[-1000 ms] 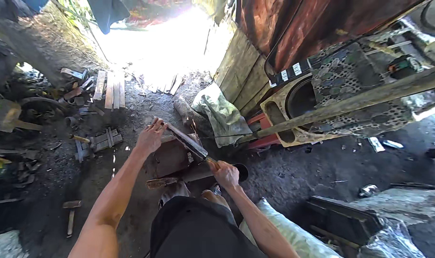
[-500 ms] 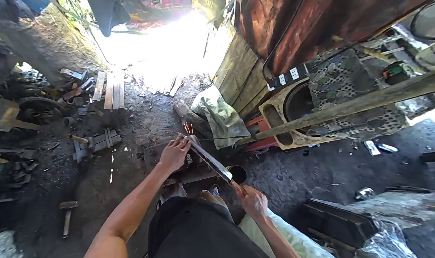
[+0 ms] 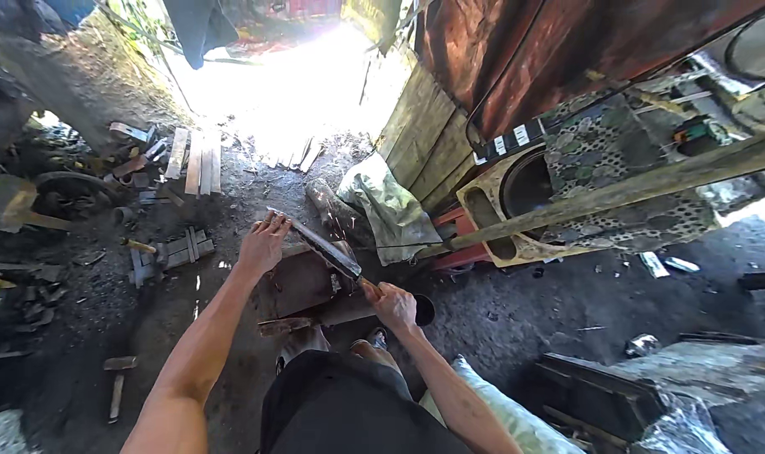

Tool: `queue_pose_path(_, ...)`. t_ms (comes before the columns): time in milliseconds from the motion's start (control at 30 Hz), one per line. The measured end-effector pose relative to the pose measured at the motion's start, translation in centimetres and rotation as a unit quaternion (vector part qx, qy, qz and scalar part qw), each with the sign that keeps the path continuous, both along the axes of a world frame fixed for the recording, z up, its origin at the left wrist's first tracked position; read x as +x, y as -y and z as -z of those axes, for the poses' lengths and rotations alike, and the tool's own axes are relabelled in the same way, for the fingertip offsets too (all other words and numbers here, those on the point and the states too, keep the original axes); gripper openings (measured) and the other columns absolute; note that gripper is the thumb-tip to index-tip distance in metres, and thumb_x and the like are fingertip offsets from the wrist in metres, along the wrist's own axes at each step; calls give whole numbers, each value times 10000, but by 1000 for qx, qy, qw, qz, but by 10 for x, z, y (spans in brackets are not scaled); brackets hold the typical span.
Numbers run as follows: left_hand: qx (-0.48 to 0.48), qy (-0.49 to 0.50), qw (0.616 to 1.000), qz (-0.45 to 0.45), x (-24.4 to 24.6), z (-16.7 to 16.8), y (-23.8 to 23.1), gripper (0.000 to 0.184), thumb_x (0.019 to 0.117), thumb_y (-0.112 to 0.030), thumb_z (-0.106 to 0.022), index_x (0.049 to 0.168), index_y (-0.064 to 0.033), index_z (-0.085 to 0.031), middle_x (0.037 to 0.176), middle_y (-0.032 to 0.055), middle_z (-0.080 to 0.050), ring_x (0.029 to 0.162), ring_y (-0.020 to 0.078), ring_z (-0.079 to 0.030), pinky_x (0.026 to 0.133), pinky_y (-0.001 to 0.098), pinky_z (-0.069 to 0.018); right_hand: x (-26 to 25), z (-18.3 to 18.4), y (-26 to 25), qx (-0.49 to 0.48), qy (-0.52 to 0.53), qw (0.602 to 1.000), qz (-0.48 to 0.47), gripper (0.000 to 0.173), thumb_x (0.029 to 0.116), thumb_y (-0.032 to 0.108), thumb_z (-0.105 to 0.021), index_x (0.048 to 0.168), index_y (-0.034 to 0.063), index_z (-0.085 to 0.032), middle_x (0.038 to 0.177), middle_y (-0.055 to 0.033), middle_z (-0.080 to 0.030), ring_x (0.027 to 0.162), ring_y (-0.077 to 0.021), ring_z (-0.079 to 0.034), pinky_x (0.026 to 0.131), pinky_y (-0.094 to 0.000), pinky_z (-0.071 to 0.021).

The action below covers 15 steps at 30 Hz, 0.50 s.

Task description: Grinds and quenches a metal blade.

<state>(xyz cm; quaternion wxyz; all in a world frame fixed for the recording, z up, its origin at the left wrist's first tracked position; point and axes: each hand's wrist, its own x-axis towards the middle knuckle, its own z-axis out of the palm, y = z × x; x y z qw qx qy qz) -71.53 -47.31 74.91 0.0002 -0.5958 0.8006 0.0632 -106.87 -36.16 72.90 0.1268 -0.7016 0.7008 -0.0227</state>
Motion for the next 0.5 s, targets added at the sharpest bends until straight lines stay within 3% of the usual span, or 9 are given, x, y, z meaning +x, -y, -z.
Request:
queue_pose_path(200,26,-28,999,23,-60,1,-29,578,963,-84,-568,1533,-159,-501,1652,70,-380,1554,255,-294,1228,473,-316,-57,1,-41,-38,-10,999,6,737,989,710,-378,748,86,-686,739,-105,-705,682,-298,-718,563,-515,-554)
queue_pose_path(300,20,-58,997,56,-91,6,-48,557,958,-78,-555,1510,-144,-527,1629,85,-416,1547,259,-312,1219,475,-338,-90,-6,-74,-50,-6,999,9,726,988,687,-409,723,67,-678,690,-115,-682,629,-308,-699,533,-525,-543)
queue_pose_path(400,19,-73,992,98,-105,7,-61,541,990,-63,-496,1525,-143,-507,1644,53,-403,1552,220,-302,1229,442,-314,-109,-11,-97,-44,0,999,6,711,997,652,-413,724,53,-681,669,-124,-671,606,-318,-690,521,-540,-538)
queue_pose_path(500,12,-69,993,97,-94,5,-55,516,1005,-67,-477,1506,-175,-537,1634,0,-422,1539,182,-329,1202,422,-357,-97,-11,-90,-42,6,999,3,706,1003,646,-409,722,56,-674,655,-117,-660,598,-311,-686,516,-526,-534)
